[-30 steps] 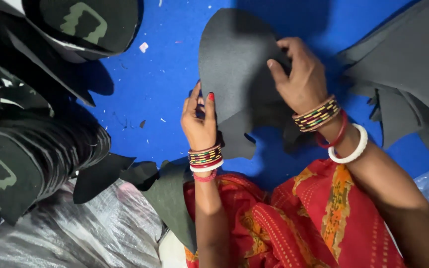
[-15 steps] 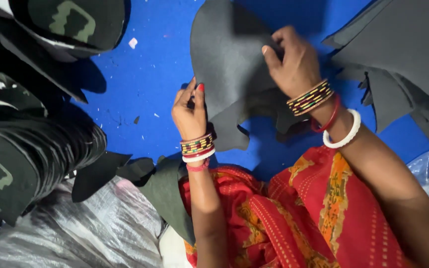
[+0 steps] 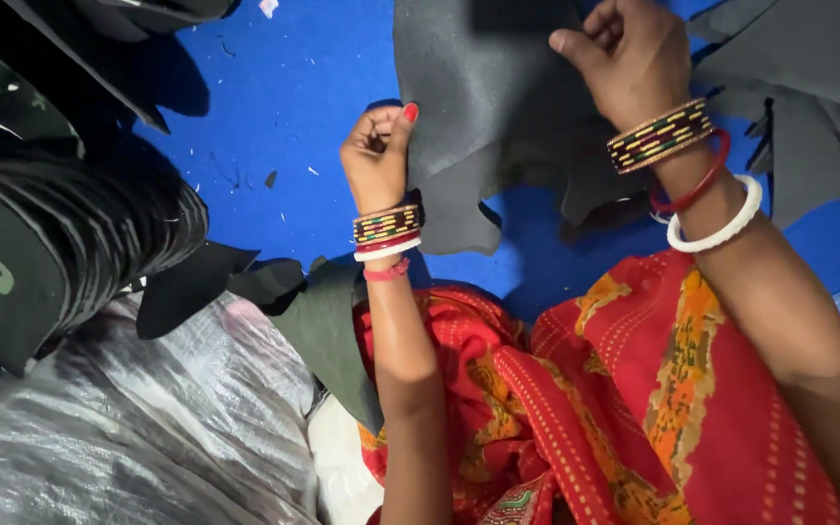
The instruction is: The person arranges and stacks cut fabric components for shoe uppers.
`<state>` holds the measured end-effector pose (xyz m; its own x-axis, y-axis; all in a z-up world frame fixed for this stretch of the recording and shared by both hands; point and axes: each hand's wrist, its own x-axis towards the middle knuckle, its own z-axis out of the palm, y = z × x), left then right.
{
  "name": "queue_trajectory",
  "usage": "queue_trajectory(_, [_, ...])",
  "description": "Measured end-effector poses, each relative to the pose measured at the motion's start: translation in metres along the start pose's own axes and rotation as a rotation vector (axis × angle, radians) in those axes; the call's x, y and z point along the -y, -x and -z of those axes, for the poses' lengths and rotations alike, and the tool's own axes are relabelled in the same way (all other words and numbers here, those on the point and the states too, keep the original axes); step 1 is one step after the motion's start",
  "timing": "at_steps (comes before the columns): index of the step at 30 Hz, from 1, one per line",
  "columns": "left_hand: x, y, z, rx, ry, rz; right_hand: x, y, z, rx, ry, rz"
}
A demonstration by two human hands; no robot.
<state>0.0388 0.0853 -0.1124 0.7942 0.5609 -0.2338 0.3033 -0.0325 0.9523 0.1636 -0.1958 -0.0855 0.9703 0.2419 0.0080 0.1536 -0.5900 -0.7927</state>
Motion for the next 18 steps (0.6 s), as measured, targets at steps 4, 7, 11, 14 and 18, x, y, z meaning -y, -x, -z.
queue_trajectory(4, [-0.053,0.022,-0.011,-0.067,-0.306,-0.072,0.041,0.003,0.017,-0.02,0.137,0.014])
queue_trajectory(7, [-0.092,0.05,-0.043,-0.234,-0.558,-0.455,0.069,0.013,0.008,-0.007,0.274,0.104])
queue_trajectory(11, [-0.066,0.065,-0.077,0.073,-0.707,-0.553,0.073,0.028,-0.016,0.254,0.137,0.385])
queue_trajectory(14, [-0.056,0.066,-0.073,0.13,-0.811,-0.551,0.072,0.036,-0.007,0.312,0.232,0.408])
queue_trajectory(18, [-0.055,0.067,-0.07,0.136,-0.937,-0.531,0.095,0.047,0.015,0.225,0.455,0.286])
